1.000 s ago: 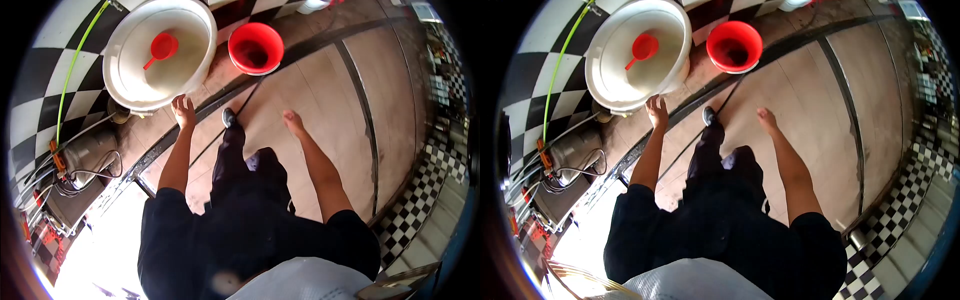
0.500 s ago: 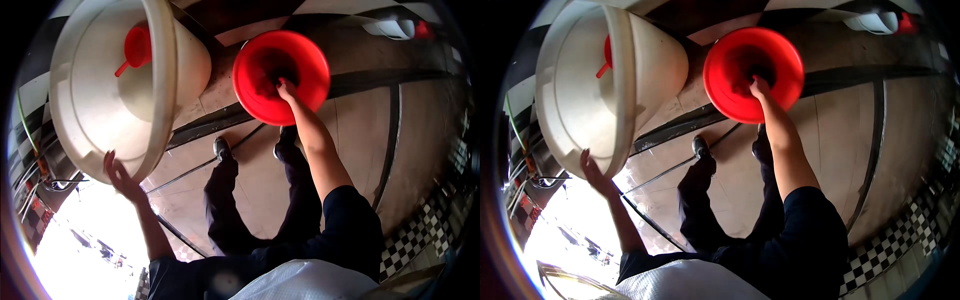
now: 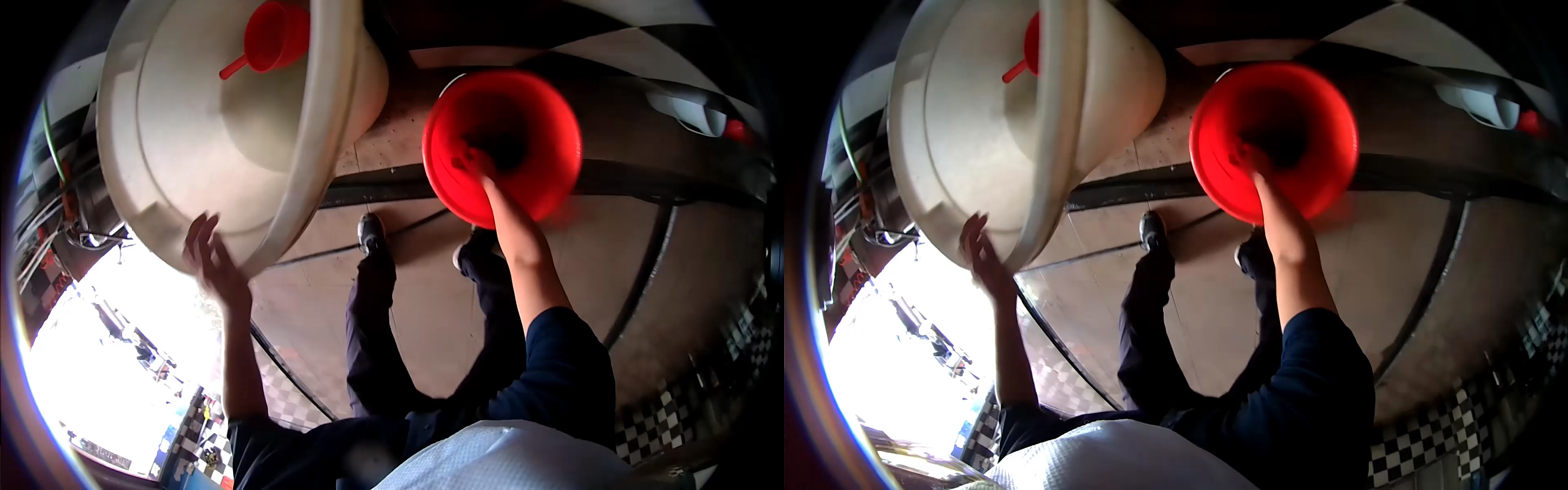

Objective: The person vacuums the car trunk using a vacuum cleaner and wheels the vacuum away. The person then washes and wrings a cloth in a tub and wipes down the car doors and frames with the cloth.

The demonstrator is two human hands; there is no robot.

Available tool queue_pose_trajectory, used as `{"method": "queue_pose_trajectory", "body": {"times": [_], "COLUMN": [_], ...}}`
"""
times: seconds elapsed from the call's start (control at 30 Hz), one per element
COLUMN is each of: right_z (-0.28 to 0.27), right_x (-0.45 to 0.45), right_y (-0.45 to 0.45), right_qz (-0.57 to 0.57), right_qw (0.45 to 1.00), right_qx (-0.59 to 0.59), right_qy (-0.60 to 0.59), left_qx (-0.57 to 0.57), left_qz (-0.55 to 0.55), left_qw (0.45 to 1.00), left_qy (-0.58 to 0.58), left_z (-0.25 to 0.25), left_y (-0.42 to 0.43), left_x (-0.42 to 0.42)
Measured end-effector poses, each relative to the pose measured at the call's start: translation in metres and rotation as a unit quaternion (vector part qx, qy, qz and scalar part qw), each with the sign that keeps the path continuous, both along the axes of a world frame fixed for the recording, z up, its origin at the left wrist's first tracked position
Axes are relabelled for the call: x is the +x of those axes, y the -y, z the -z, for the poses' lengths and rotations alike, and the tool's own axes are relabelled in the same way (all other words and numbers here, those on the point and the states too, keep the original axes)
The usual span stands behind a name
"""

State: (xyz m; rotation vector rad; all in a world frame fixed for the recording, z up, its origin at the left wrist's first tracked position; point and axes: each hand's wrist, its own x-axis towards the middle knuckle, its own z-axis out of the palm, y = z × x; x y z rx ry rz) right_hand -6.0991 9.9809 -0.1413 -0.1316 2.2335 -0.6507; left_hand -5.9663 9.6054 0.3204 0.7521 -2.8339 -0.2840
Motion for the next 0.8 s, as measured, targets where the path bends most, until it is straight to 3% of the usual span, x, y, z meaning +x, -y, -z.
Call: {"method": "queue_pose_trajectory", "body": {"times": [0.1,0.17,0.23,0.27,0.3,0.37,0.4,0.43,0.5,0.53,0.63,0.7,0.8], "right_z": [-0.113,-0.257,-0.316,-0.369,-0.411,-0.46,-0.494,-0.544,-0.607,-0.651,-0.734,-0.805,-0.895], "right_x": [0.014,0.003,-0.003,-0.008,-0.008,-0.007,-0.013,-0.015,-0.017,-0.014,-0.013,-0.006,-0.003], "right_y": [-0.029,-0.024,-0.045,-0.042,-0.037,-0.029,-0.028,-0.014,0.002,0.015,0.05,0.092,0.153], "right_qz": [0.146,0.153,-0.018,-0.075,-0.019,0.09,0.117,0.145,0.176,0.187,0.22,0.217,0.189], "right_qw": [0.975,0.962,0.95,0.95,0.975,0.932,0.934,0.928,0.895,0.902,0.839,0.823,0.787], "right_qx": [-0.088,-0.147,-0.086,-0.065,-0.092,-0.264,-0.302,-0.316,-0.364,-0.323,-0.426,-0.458,-0.532], "right_qy": [-0.141,-0.173,-0.301,-0.297,-0.202,-0.233,-0.15,-0.133,-0.189,-0.218,-0.257,-0.256,-0.25], "left_qx": [-0.017,-0.038,-0.01,0.018,0.047,0.114,0.158,0.229,0.279,0.341,0.496,0.528,0.735], "left_qz": [0.013,0.012,0.003,-0.007,-0.014,-0.012,-0.032,-0.067,-0.058,-0.067,-0.074,-0.099,-0.169], "left_qw": [1.0,0.998,0.999,0.999,0.998,0.993,0.985,0.966,0.949,0.929,0.861,0.838,0.656], "left_qy": [0.024,0.045,0.046,0.047,0.048,-0.008,-0.067,-0.096,-0.136,-0.129,-0.089,-0.09,-0.004], "left_z": [0.002,-0.001,-0.002,-0.003,-0.002,0.006,0.016,-0.009,-0.021,-0.031,-0.073,-0.043,-0.087], "left_y": [0.005,0.003,0.004,0.004,0.004,0.011,0.013,0.005,0.001,-0.003,-0.01,-0.007,0.013], "left_x": [0.001,-0.002,-0.006,-0.007,-0.007,-0.002,0.002,0.005,0.026,0.038,0.094,0.139,0.179]}}
